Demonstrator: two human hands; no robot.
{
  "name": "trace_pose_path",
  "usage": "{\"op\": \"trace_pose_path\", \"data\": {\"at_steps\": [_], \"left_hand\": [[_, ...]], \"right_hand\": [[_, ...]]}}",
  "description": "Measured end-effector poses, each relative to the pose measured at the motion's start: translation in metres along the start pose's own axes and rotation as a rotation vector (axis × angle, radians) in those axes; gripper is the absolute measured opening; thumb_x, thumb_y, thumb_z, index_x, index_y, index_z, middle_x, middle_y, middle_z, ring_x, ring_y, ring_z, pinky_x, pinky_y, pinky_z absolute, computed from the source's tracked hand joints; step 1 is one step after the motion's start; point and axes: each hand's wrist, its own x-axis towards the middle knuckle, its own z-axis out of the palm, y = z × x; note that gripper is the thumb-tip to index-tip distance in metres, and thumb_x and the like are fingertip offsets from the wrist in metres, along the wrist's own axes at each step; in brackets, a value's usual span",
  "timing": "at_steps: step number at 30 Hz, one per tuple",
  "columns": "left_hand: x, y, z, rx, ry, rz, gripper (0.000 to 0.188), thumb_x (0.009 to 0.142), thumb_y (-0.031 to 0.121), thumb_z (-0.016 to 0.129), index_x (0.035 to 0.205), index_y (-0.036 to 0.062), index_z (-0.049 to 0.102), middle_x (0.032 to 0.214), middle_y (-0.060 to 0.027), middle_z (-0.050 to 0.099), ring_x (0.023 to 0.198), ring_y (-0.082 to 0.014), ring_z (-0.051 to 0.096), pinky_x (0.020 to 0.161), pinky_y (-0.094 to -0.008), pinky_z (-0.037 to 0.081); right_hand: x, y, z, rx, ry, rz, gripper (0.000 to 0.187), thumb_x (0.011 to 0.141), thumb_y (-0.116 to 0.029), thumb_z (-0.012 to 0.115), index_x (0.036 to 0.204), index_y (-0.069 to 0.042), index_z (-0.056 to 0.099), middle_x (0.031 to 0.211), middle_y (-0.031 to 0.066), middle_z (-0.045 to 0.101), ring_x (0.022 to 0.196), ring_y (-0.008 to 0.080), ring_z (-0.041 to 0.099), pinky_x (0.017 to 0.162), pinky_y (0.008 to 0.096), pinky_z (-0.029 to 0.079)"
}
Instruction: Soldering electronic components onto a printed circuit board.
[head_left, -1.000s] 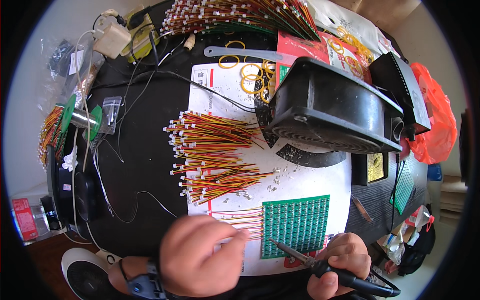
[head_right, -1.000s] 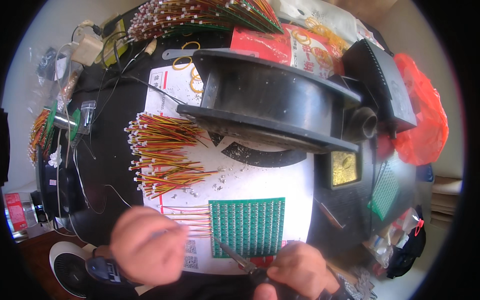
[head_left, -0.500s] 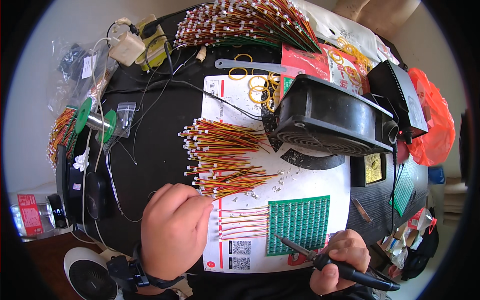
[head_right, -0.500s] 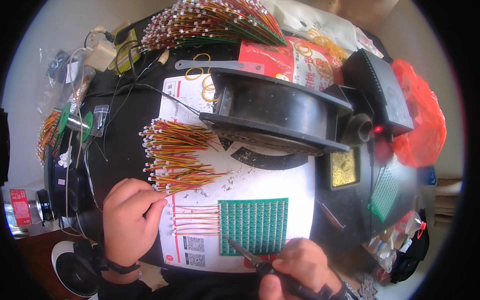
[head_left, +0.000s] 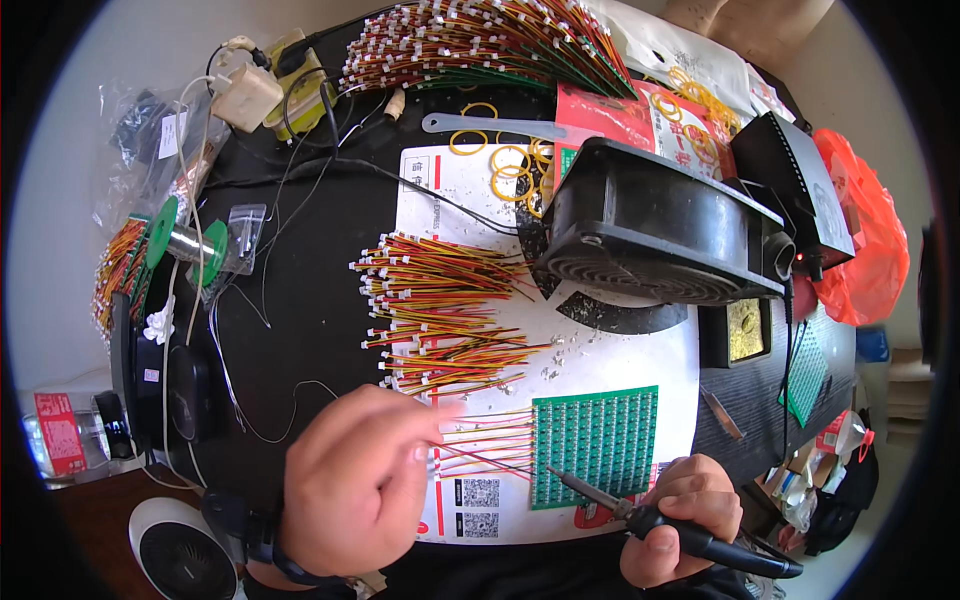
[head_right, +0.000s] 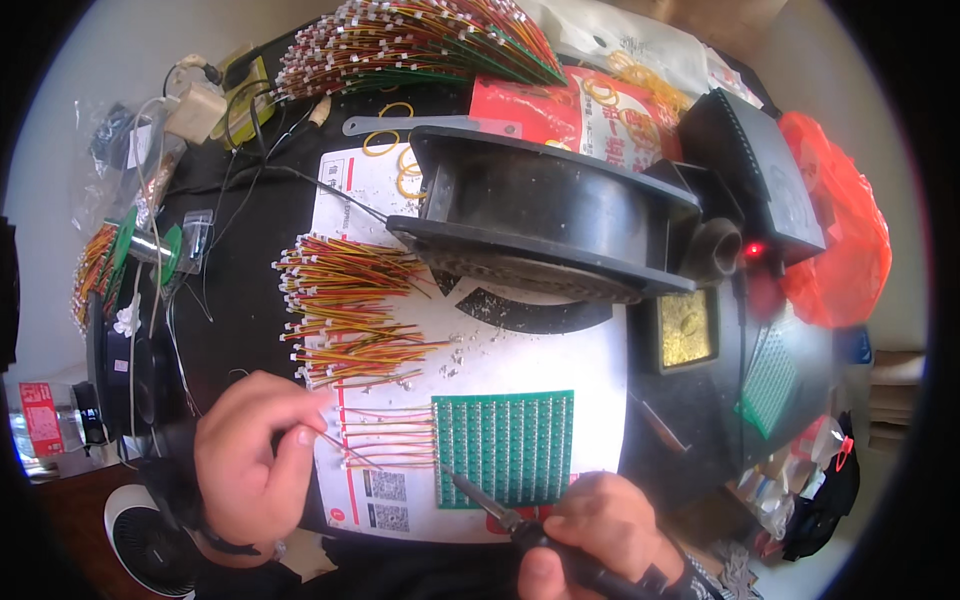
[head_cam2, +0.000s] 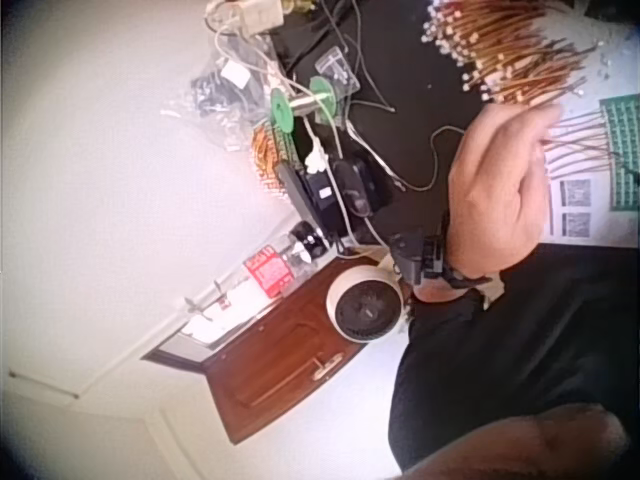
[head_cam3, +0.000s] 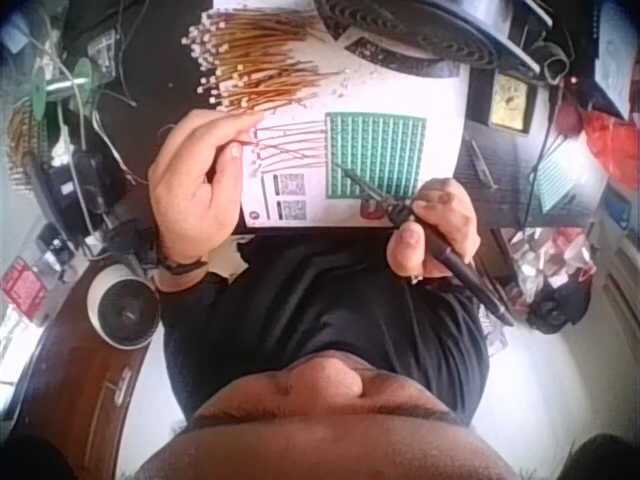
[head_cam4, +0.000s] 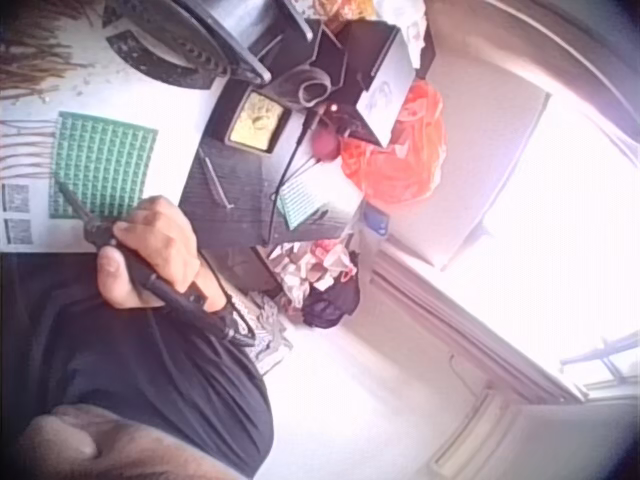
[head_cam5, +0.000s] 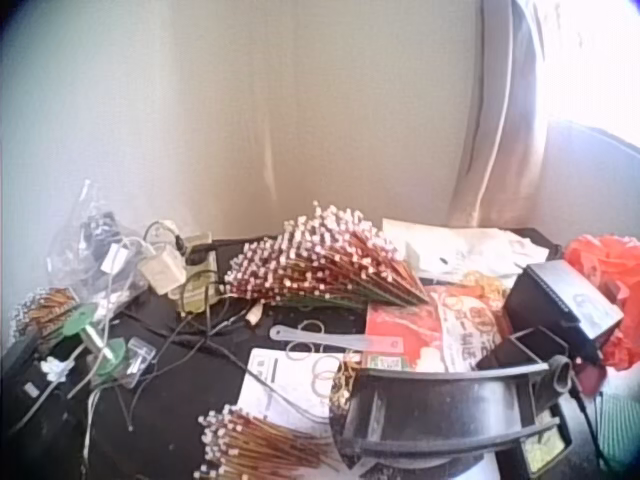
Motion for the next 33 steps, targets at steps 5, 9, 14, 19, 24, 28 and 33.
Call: {"op": "trace_pose_path", "data": {"at_steps": [5, 9, 14, 19, 24, 28, 33], "left_hand": [[-0.002, 0.001, 0.004, 0.103, -0.131, 0.183, 0.021, 0.074, -0.013, 0.065, 0.088, 0.0002, 0.074, 0.085, -0.0119, 0.067, 0.070, -0.0227, 0.067, 0.063, -0.0297, 0.053], [-0.017, 0.015, 0.002, 0.139, -0.144, 0.190, 0.018, 0.073, -0.009, 0.071, 0.088, 0.0007, 0.073, 0.087, -0.0128, 0.071, 0.074, -0.0263, 0.070, 0.065, -0.0326, 0.056], [-0.036, 0.014, 0.027, 0.267, -0.024, 0.272, 0.019, 0.069, -0.009, 0.074, 0.086, -0.0013, 0.072, 0.091, -0.0138, 0.071, 0.077, -0.0282, 0.071, 0.069, -0.0349, 0.057], [-0.039, 0.004, 0.047, 0.241, 0.018, 0.305, 0.023, 0.069, -0.011, 0.072, 0.089, -0.0015, 0.075, 0.087, -0.0134, 0.069, 0.072, -0.0275, 0.069, 0.064, -0.0346, 0.056], [-0.039, -0.005, 0.053, 0.262, -0.015, 0.366, 0.023, 0.069, -0.009, 0.073, 0.090, -0.0018, 0.076, 0.083, -0.0120, 0.067, 0.068, -0.0266, 0.067, 0.061, -0.0347, 0.054], [-0.038, -0.010, 0.057, 0.290, 0.007, 0.409, 0.022, 0.068, -0.007, 0.076, 0.089, -0.0011, 0.076, 0.080, -0.0102, 0.067, 0.065, -0.0247, 0.066, 0.058, -0.0334, 0.053], [-0.037, -0.004, 0.056, 0.303, 0.010, 0.387, 0.021, 0.068, -0.008, 0.077, 0.088, -0.0014, 0.076, 0.078, -0.0092, 0.066, 0.062, -0.0232, 0.064, 0.055, -0.0327, 0.051]], "right_hand": [[0.000, 0.003, -0.003, 0.016, -0.019, -0.011, 0.025, 0.085, -0.025, 0.065, 0.087, -0.004, 0.051, 0.058, 0.0042, 0.049, 0.049, 0.0117, 0.045, 0.048, 0.0260, 0.037], [0.003, 0.000, -0.001, 0.048, 0.000, -0.034, 0.025, 0.083, -0.024, 0.067, 0.084, -0.003, 0.053, 0.057, 0.0035, 0.050, 0.048, 0.0114, 0.045, 0.047, 0.0258, 0.037], [0.000, 0.005, 0.001, 0.056, 0.003, -0.061, 0.025, 0.080, -0.024, 0.069, 0.080, -0.002, 0.056, 0.057, 0.0042, 0.052, 0.047, 0.0121, 0.048, 0.046, 0.0253, 0.037], [0.001, 0.003, 0.000, 0.039, 0.002, -0.058, 0.025, 0.079, -0.023, 0.070, 0.080, -0.002, 0.056, 0.057, 0.0045, 0.053, 0.048, 0.0125, 0.050, 0.046, 0.0257, 0.039], [0.002, 0.003, -0.003, 0.020, -0.053, -0.038, 0.024, 0.078, -0.023, 0.071, 0.081, -0.003, 0.057, 0.057, 0.0040, 0.053, 0.048, 0.0126, 0.050, 0.047, 0.0262, 0.040], [0.002, 0.001, -0.006, 0.013, -0.082, -0.027, 0.025, 0.078, -0.024, 0.073, 0.081, -0.004, 0.058, 0.058, 0.0035, 0.054, 0.048, 0.0130, 0.050, 0.048, 0.0267, 0.041], [0.006, 0.000, -0.008, -0.002, -0.119, -0.028, 0.026, 0.078, -0.025, 0.074, 0.082, -0.004, 0.058, 0.058, 0.0035, 0.055, 0.049, 0.0134, 0.051, 0.049, 0.0271, 0.042]]}}
